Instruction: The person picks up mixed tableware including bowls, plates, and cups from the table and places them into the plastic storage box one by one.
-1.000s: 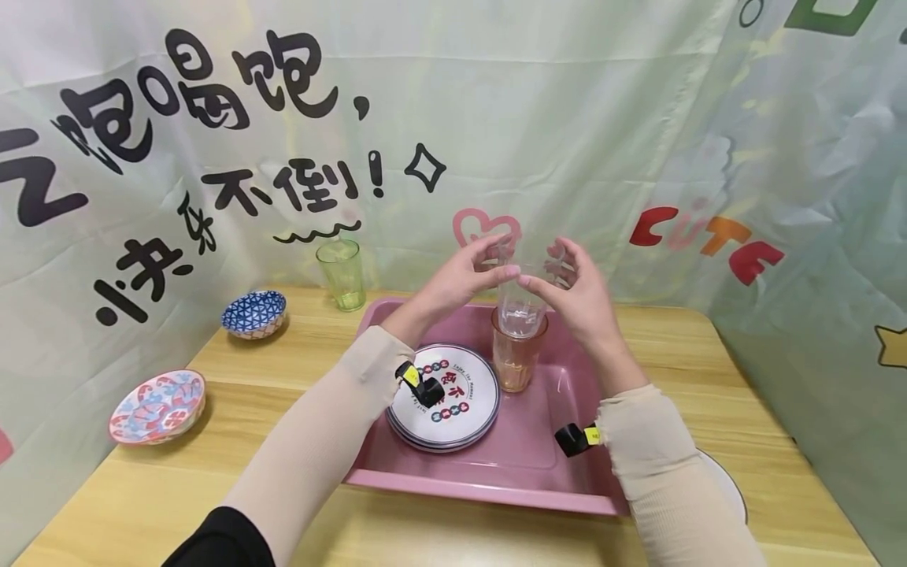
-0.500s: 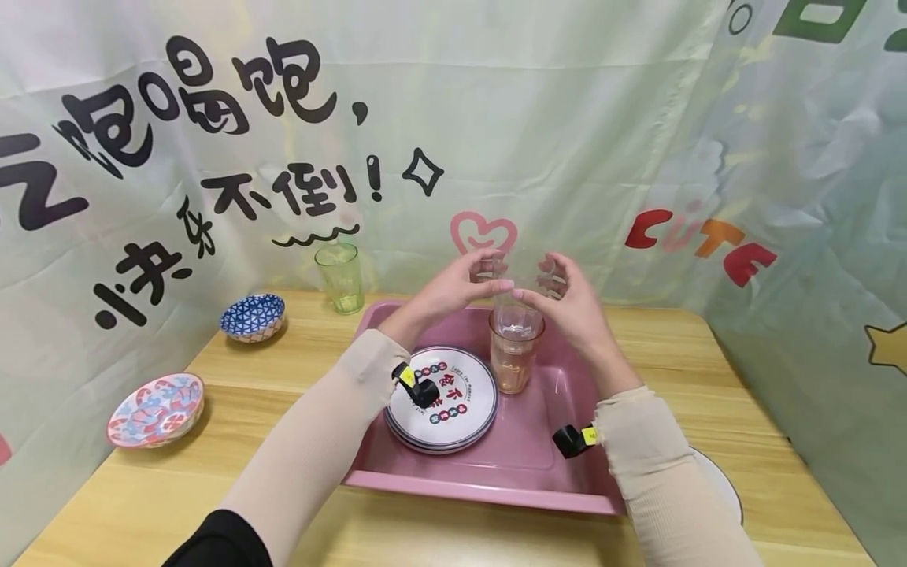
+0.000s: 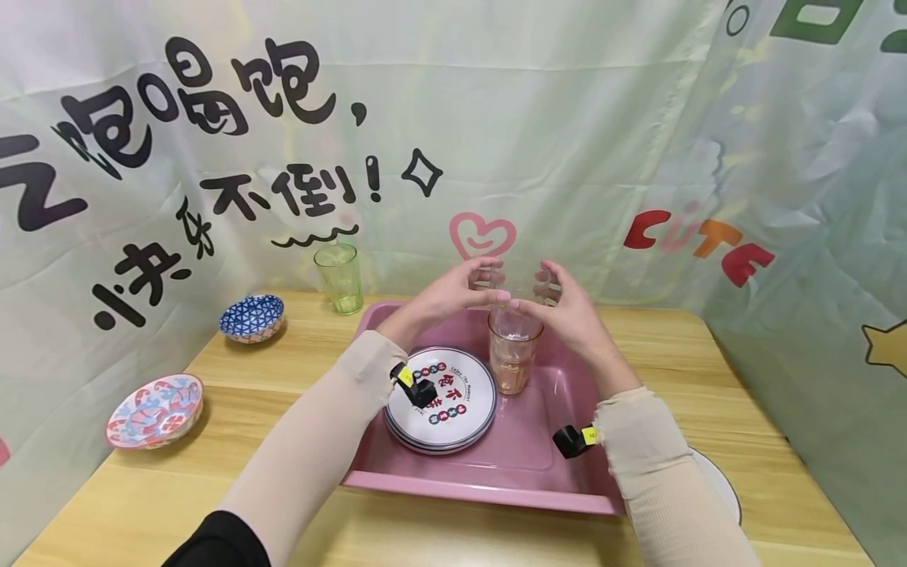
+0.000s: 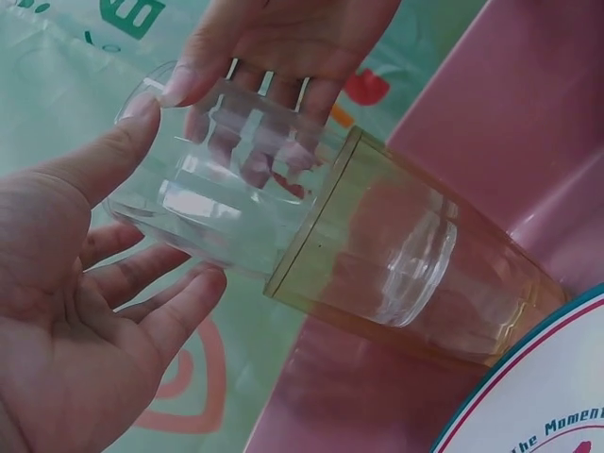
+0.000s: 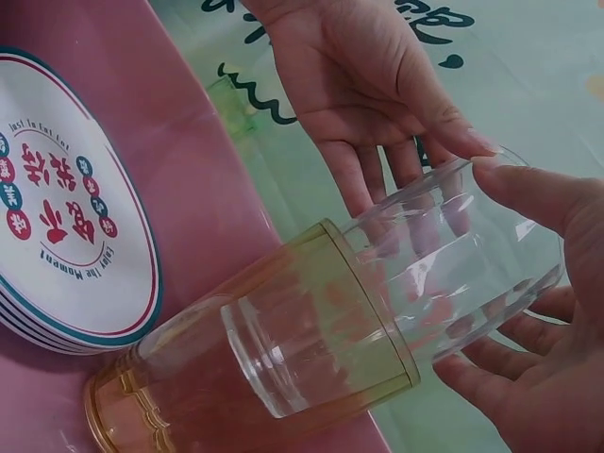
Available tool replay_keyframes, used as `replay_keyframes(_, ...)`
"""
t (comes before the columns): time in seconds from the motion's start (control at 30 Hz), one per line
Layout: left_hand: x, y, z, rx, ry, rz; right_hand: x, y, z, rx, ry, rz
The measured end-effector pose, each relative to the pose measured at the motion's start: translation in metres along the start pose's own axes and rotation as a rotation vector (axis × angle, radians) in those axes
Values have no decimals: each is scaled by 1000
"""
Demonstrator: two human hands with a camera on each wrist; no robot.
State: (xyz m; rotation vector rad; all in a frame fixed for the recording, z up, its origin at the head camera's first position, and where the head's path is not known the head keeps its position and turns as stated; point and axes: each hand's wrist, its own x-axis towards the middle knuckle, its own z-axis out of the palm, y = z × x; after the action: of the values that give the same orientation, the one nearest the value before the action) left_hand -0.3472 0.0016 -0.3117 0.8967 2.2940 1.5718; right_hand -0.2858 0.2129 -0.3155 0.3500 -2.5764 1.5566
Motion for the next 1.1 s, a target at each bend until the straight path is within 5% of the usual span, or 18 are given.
replay_keyframes(0.5,-1,-7,3,29,-49,-54,-2,7,1,63,-92,43)
replay_keyframes(1.1,-1,-9,1,60,-85,-25,-5,6,1,60,-131,63)
